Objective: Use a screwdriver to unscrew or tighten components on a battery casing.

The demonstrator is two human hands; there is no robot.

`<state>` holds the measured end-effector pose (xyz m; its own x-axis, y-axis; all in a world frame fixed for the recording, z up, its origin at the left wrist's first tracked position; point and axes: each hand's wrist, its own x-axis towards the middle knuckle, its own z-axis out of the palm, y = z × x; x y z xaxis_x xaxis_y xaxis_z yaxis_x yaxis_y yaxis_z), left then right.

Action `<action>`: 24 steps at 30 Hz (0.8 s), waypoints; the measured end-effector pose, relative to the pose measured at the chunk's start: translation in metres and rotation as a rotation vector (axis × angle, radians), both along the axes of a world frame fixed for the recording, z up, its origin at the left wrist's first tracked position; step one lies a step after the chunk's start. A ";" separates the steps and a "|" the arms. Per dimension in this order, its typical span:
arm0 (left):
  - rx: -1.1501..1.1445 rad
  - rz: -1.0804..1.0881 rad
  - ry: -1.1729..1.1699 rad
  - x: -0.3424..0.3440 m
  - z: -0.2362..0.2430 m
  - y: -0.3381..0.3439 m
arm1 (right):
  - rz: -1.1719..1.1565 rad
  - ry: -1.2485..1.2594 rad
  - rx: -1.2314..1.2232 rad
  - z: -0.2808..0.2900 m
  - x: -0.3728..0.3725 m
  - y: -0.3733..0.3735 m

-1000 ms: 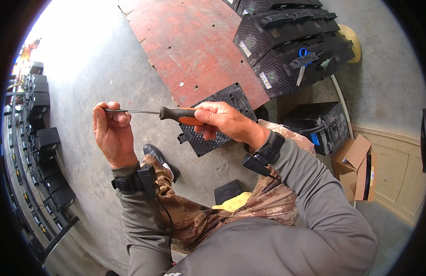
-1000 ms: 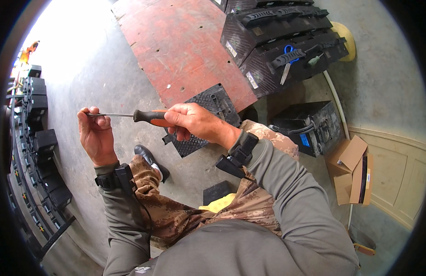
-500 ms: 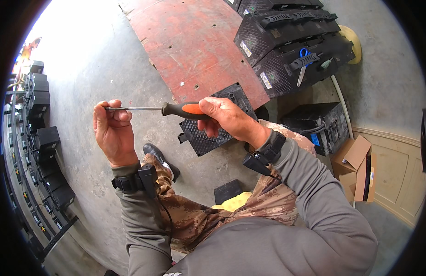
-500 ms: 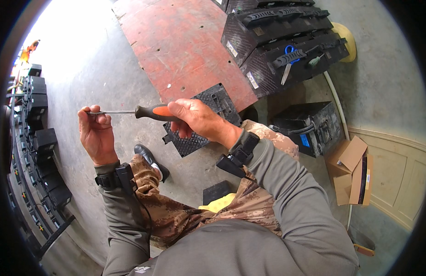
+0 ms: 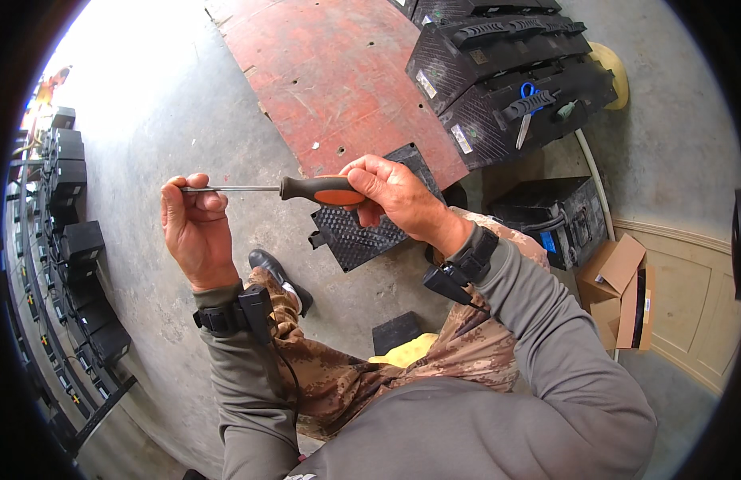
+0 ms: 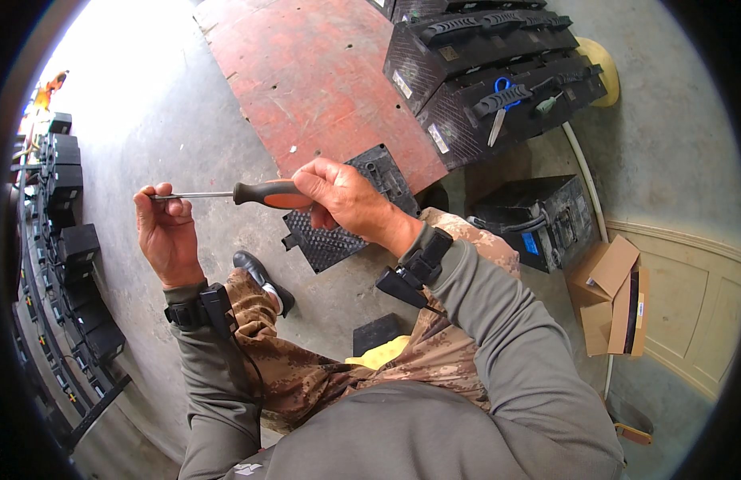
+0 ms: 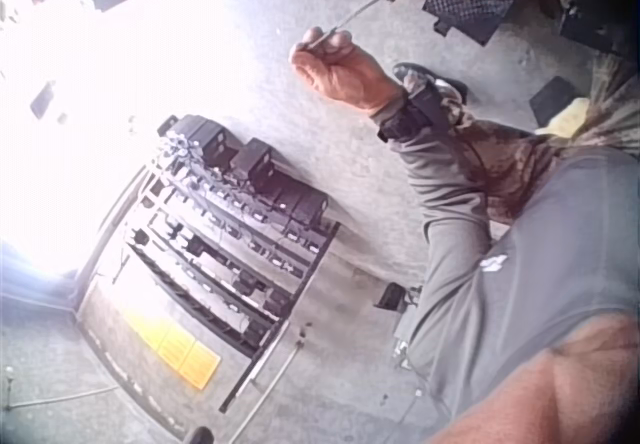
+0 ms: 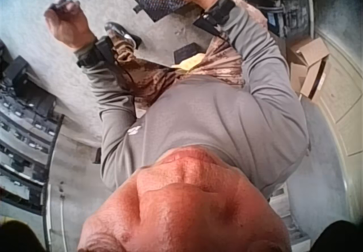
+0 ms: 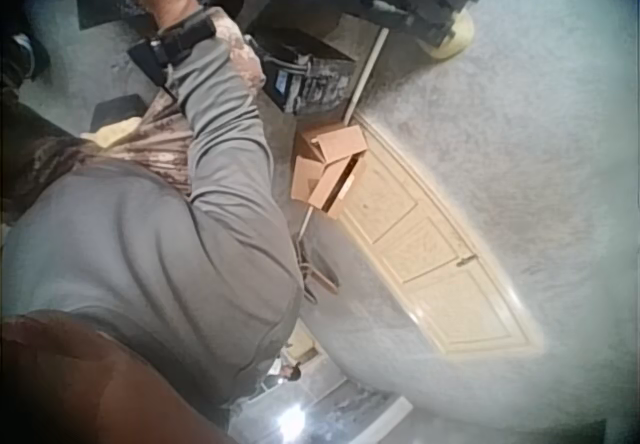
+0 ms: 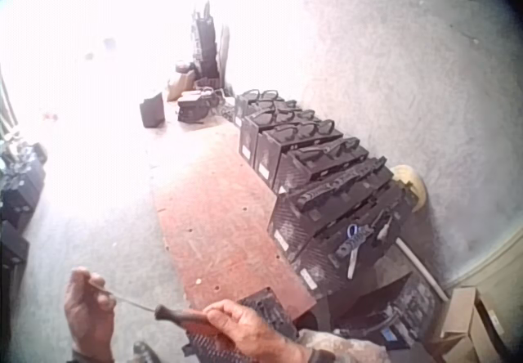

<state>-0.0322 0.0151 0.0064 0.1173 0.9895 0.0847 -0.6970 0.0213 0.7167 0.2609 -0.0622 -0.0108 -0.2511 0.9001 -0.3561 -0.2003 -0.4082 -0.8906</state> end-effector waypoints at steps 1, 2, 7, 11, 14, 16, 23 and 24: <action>0.000 -0.001 -0.001 0.001 0.000 0.000 | 0.020 -0.002 -0.009 -0.001 0.002 0.000; -0.002 -0.003 -0.001 0.002 0.000 0.000 | 0.019 -0.003 -0.010 0.000 0.002 -0.001; 0.005 0.009 0.006 -0.002 -0.003 0.000 | 0.009 0.003 0.006 0.003 -0.004 0.000; 0.014 0.026 0.017 -0.001 -0.004 0.000 | -0.025 -0.015 0.062 0.002 -0.007 -0.002; 0.010 0.028 0.011 -0.002 -0.002 0.000 | -0.001 0.015 0.078 -0.001 -0.004 -0.001; 0.005 0.031 0.003 -0.002 -0.003 0.001 | 0.096 0.035 -0.034 0.006 0.002 -0.001; 0.018 0.011 0.005 -0.001 -0.005 0.001 | 0.059 0.008 -0.013 -0.002 -0.004 -0.001; 0.021 0.018 0.008 -0.002 -0.005 0.001 | 0.000 0.016 0.041 0.001 -0.008 -0.002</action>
<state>-0.0340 0.0163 0.0014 0.1006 0.9894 0.1048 -0.6916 -0.0062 0.7222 0.2532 -0.0643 -0.0095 -0.2566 0.9139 -0.3145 -0.2147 -0.3712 -0.9034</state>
